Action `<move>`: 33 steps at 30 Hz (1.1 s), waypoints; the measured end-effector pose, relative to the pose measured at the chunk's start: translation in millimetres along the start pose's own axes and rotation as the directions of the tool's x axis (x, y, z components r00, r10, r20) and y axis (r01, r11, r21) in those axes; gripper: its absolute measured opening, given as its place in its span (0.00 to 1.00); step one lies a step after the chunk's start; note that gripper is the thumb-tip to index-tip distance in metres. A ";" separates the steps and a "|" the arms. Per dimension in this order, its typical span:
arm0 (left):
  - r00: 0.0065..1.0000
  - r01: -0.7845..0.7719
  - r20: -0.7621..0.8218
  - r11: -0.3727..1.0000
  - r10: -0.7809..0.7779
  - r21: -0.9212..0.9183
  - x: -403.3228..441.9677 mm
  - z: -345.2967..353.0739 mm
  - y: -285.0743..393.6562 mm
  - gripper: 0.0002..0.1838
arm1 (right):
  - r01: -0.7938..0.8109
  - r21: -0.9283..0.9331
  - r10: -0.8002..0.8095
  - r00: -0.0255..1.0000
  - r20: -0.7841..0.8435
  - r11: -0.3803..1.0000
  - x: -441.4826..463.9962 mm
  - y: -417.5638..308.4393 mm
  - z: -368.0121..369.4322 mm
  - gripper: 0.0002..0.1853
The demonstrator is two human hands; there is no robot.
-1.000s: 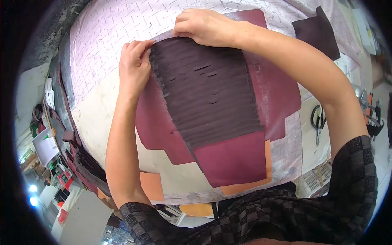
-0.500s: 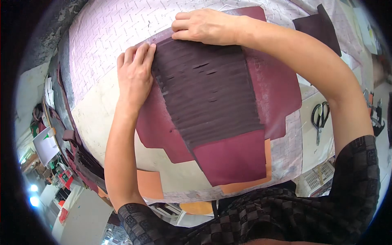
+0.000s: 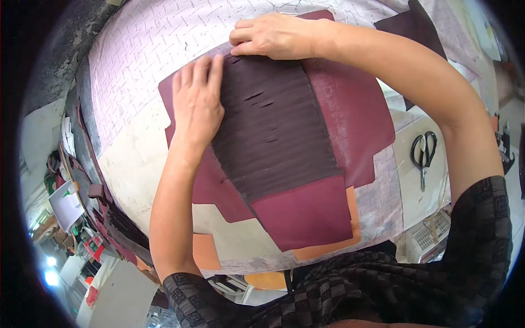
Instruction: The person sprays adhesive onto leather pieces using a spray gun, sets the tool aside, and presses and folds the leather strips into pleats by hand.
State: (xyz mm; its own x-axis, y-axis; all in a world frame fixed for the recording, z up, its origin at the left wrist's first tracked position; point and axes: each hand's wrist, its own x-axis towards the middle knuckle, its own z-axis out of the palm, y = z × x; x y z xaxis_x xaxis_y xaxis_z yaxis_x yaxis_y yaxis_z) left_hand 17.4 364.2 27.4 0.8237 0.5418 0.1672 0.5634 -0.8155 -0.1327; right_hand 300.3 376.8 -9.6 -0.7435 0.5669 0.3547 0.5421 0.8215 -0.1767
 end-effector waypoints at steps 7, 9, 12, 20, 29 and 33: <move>1.000 0.022 -0.015 0.991 -0.024 -0.132 2.4 5.8 -1.0 0.34 | 0.028 -0.053 -0.025 0.998 0.050 0.998 -42.4 12.2 -19.4 0.19; 0.997 0.064 -0.031 0.986 -0.070 -0.154 -3.4 6.7 -8.2 0.32 | -0.017 -0.099 0.027 0.995 0.092 0.995 -65.9 14.4 -32.9 0.21; 0.991 0.107 -0.066 0.983 -0.118 -0.146 -12.3 9.7 -19.6 0.30 | 0.039 -0.218 -0.027 0.998 0.055 0.975 -91.1 20.9 -47.5 0.24; 0.985 0.079 -0.142 0.983 -0.103 -0.164 -8.9 25.1 12.9 0.30 | -0.184 -0.210 0.165 0.981 -0.106 0.960 -3.7 -59.0 10.4 0.21; 0.967 0.165 -0.170 0.977 -0.187 -0.136 -52.0 18.8 -2.8 0.27 | -0.309 -0.362 0.322 0.946 -0.024 0.879 -45.7 -65.3 -18.9 0.23; 0.975 0.184 -0.077 0.954 -0.207 -0.236 -49.5 23.6 47.2 0.29 | -0.297 -0.063 0.289 0.951 -0.113 0.953 -13.2 -125.5 -1.4 0.26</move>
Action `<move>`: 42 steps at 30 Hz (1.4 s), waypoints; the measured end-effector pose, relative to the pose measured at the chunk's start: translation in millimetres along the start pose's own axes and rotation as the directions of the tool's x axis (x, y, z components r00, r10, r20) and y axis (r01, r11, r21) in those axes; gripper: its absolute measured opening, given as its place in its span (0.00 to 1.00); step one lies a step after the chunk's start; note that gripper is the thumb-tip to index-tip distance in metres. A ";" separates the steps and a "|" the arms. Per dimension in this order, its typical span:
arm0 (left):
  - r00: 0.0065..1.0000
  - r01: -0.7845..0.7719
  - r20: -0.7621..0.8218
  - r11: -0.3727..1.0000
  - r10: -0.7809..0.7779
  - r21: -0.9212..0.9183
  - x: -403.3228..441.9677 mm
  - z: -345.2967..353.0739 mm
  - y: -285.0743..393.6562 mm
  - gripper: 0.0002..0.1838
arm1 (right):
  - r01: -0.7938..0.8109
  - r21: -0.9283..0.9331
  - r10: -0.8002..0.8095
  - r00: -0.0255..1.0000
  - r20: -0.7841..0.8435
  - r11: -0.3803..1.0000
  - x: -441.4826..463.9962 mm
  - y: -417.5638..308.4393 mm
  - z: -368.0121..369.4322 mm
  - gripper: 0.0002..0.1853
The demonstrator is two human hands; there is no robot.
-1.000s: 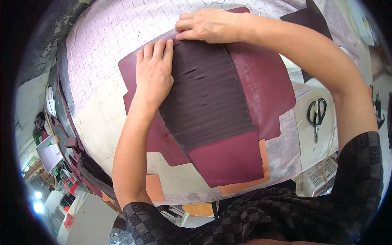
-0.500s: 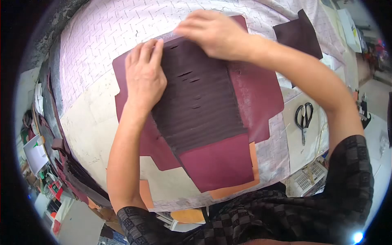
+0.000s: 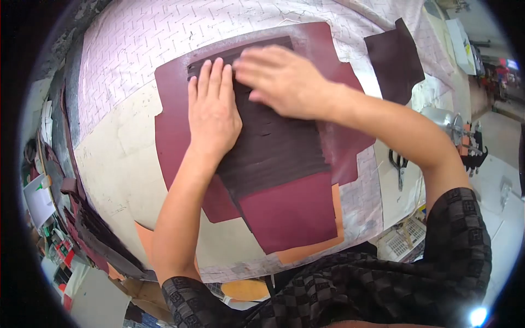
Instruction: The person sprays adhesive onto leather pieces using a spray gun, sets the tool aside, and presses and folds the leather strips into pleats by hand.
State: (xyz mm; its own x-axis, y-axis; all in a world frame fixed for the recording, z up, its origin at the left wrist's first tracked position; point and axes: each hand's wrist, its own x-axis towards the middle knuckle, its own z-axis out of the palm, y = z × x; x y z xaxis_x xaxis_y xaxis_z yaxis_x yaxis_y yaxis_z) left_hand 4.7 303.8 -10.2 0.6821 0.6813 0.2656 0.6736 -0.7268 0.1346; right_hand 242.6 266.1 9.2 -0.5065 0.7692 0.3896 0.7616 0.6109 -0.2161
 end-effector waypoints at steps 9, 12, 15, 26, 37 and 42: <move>0.999 0.053 0.008 0.999 -0.053 0.004 -15.7 11.9 2.9 0.27 | -0.070 -0.180 0.099 0.982 0.158 0.981 -48.3 3.3 -21.6 0.24; 0.999 0.053 -0.002 0.998 -0.053 0.024 -12.4 13.7 2.7 0.27 | -0.076 -0.012 0.077 0.992 0.099 0.997 -31.4 -28.9 -10.6 0.28; 0.999 0.036 -0.005 0.997 -0.035 0.075 -14.8 15.0 2.9 0.27 | -0.021 -0.111 0.037 0.989 0.145 0.994 -50.0 -37.7 -1.1 0.29; 0.998 0.067 -0.021 0.981 -0.064 0.181 -17.0 12.8 7.7 0.26 | -0.039 0.023 0.036 0.993 0.109 0.999 -54.6 -73.1 -14.2 0.25; 0.997 0.081 -0.027 0.967 -0.077 0.243 -18.5 15.4 12.0 0.26 | -0.038 0.052 0.029 0.986 0.165 0.998 -81.0 -91.2 -37.0 0.28; 0.992 0.128 -0.020 0.991 -0.127 0.048 -20.2 8.9 6.9 0.24 | -0.132 0.130 0.110 0.980 0.168 0.983 -89.6 -64.7 -31.6 0.22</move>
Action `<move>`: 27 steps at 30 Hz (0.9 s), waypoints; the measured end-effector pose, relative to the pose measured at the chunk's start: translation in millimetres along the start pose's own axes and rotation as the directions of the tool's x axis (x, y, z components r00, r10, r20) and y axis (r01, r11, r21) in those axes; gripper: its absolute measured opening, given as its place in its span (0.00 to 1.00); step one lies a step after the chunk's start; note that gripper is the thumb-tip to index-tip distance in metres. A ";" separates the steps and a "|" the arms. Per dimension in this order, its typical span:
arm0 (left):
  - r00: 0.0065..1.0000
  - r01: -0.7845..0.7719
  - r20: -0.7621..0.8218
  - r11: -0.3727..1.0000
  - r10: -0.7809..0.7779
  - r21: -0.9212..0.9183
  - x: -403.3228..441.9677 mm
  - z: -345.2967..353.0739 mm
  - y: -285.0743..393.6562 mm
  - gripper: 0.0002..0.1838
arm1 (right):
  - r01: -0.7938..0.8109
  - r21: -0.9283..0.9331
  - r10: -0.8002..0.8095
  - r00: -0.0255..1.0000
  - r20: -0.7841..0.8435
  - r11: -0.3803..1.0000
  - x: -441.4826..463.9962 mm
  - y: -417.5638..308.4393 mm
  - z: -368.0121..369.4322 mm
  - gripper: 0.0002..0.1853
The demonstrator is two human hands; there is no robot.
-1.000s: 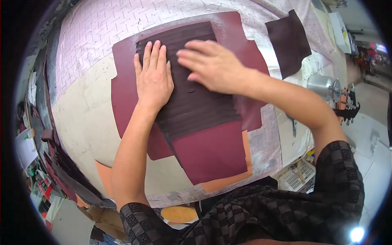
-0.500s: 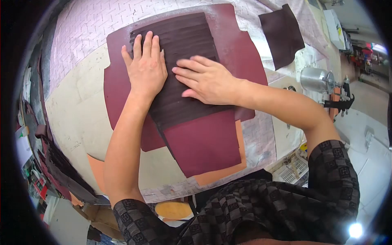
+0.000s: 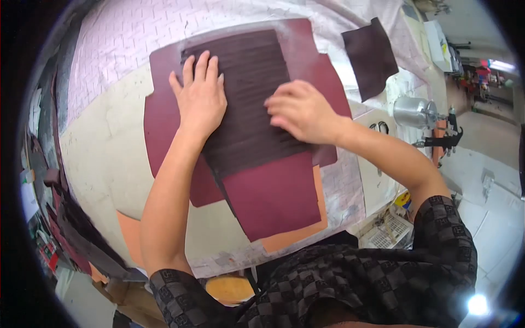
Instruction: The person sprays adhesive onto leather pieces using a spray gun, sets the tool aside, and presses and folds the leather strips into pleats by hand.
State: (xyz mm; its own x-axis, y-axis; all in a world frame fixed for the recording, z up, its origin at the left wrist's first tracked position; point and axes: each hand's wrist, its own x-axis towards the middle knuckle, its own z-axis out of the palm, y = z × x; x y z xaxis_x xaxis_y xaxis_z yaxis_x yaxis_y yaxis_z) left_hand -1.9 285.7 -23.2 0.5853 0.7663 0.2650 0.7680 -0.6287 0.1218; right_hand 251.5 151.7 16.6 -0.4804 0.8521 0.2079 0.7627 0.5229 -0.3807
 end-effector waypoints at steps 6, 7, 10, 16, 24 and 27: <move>0.995 0.089 -0.017 0.954 -0.098 -0.286 35.5 -21.7 -9.3 0.26 | -0.478 -0.011 0.460 0.852 -0.251 0.878 91.2 89.8 8.7 0.21; 0.999 0.038 -0.023 0.957 -0.046 -0.287 39.8 -22.8 -11.7 0.27 | -0.483 -0.008 0.464 0.846 -0.262 0.876 98.1 97.2 4.5 0.21; 0.999 0.029 0.024 0.951 -0.022 -0.308 47.2 -22.7 -18.1 0.27 | -0.525 -0.109 0.521 0.851 -0.067 0.844 115.4 109.7 -6.2 0.16; 0.989 -0.034 0.136 0.989 0.054 -0.144 88.0 -4.2 -8.9 0.16 | -0.445 -0.072 0.442 0.895 -0.054 0.893 119.7 122.4 -5.6 0.09; 1.000 0.007 0.032 0.979 -0.001 -0.206 93.6 10.9 -8.3 0.15 | -0.469 -0.031 0.466 0.882 -0.076 0.883 118.8 132.7 -9.5 0.11; 1.000 -0.003 0.011 0.982 0.006 -0.187 101.8 11.7 -15.6 0.16 | -0.459 -0.045 0.459 0.888 -0.009 0.887 123.7 140.8 -13.9 0.12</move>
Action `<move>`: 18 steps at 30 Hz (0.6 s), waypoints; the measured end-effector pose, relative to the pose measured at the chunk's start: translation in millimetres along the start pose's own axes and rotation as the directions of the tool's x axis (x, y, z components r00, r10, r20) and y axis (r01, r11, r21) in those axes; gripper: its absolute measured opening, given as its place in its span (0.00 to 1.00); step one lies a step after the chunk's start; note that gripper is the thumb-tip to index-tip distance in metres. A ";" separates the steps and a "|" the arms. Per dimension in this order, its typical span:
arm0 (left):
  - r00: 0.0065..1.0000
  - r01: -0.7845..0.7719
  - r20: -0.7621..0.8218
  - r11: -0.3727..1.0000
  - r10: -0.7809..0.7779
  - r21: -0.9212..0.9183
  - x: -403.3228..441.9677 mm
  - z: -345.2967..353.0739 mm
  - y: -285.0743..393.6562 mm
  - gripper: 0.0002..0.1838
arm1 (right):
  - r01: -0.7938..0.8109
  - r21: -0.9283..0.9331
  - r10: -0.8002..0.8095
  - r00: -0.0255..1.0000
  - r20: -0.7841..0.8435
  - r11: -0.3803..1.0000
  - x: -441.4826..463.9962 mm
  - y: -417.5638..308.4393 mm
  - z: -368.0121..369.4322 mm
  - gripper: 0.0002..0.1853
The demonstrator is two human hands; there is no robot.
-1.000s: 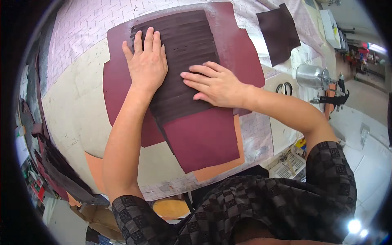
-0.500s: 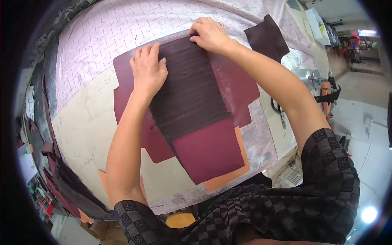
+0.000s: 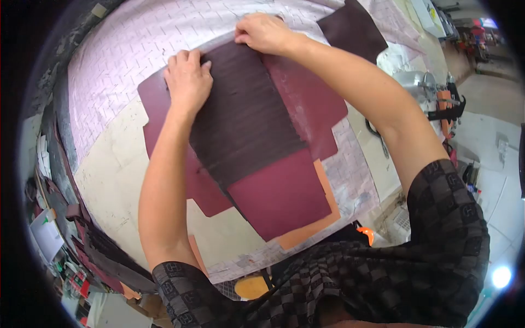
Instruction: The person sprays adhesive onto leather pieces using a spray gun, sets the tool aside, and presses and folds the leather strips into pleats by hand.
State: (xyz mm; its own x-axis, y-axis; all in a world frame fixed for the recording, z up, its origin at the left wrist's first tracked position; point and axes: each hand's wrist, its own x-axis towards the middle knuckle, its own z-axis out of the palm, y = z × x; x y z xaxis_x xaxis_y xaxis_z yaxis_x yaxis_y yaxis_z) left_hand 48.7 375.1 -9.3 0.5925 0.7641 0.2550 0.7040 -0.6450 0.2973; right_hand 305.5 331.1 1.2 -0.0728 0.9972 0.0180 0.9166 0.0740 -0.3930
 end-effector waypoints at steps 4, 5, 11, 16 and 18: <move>0.986 0.056 0.159 0.998 -0.058 0.015 6.2 -5.3 5.3 0.18 | 0.067 -0.076 -0.073 0.994 -0.081 0.995 5.1 12.1 23.9 0.10; 0.982 0.086 0.166 0.996 -0.084 0.000 13.0 -8.2 4.2 0.18 | 0.140 -0.149 -0.156 0.983 -0.098 0.979 9.2 14.1 22.5 0.10; 0.970 0.085 0.229 0.996 -0.085 0.009 24.9 -24.6 3.3 0.20 | 0.254 -0.310 -0.280 0.959 -0.042 0.916 11.3 -0.4 0.4 0.12; 0.987 -0.144 0.042 0.966 0.157 -0.215 20.7 -23.9 8.1 0.24 | 0.357 -0.315 -0.402 0.911 -0.091 0.880 -16.4 -35.9 -27.6 0.10; 0.977 -0.189 0.047 0.950 0.207 -0.247 23.6 -23.9 10.3 0.22 | 0.358 -0.133 -0.380 0.896 -0.230 0.924 -23.7 -44.2 -31.9 0.10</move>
State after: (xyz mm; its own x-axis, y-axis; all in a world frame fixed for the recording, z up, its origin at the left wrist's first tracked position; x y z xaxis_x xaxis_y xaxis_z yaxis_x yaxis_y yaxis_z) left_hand 60.6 386.4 21.8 0.7430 0.6136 0.2674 0.4602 -0.7584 0.4615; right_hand 279.3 304.5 47.4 -0.3229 0.8681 0.3769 0.8733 0.4268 -0.2348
